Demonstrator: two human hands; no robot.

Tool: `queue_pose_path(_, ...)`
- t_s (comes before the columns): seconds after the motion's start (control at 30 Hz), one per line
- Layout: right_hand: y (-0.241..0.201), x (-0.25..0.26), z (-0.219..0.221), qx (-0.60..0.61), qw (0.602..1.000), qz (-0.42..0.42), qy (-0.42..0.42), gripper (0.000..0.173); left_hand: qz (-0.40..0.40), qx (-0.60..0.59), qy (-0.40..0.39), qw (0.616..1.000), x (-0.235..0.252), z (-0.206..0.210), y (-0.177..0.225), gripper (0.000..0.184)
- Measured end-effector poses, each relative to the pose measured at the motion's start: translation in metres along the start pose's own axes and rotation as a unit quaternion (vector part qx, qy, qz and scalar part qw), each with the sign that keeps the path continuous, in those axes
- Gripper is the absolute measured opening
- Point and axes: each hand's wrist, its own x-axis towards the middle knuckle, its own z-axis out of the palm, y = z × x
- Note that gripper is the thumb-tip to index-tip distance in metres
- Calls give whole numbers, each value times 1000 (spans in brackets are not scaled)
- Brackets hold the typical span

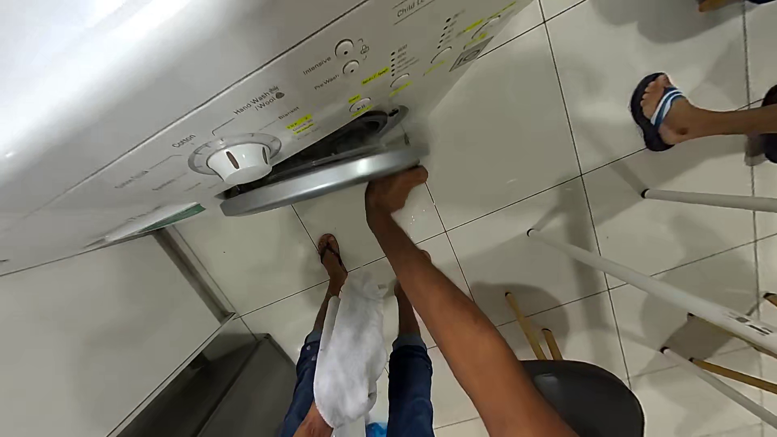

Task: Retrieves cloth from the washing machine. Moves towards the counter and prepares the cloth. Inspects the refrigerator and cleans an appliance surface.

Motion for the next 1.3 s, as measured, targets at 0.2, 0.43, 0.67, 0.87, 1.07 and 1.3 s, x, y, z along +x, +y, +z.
queue_pose_path(0.2, 201, -30, -69, 120, 951, -102, -265, 67, 88, 235, -13, 968, 74, -45, -72, 40)
queue_pose_path(0.43, 317, -107, -220, 37, 930, 57, -361, 40, 81, 227, -214, 947, 67, -12, -115, 42)
queue_pose_path(0.67, 220, -122, -239, 129, 872, -213, -421, 25, 418, 208, 109, 878, 61, -84, 18, 70)
queue_pose_path(0.87, 197, -175, -70, 9, 745, -512, -426, 40, 493, 191, 237, 815, 91, -60, 66, 56)
queue_pose_path(1.07, 162, -207, 2, -14, 783, -541, -308, 47, 561, 241, 256, 750, 106, -106, 71, 60)
queue_pose_path(1.3, 88, -71, 106, 30, 811, -254, -526, 49, 568, 257, 274, 732, 104, -110, 69, 66)
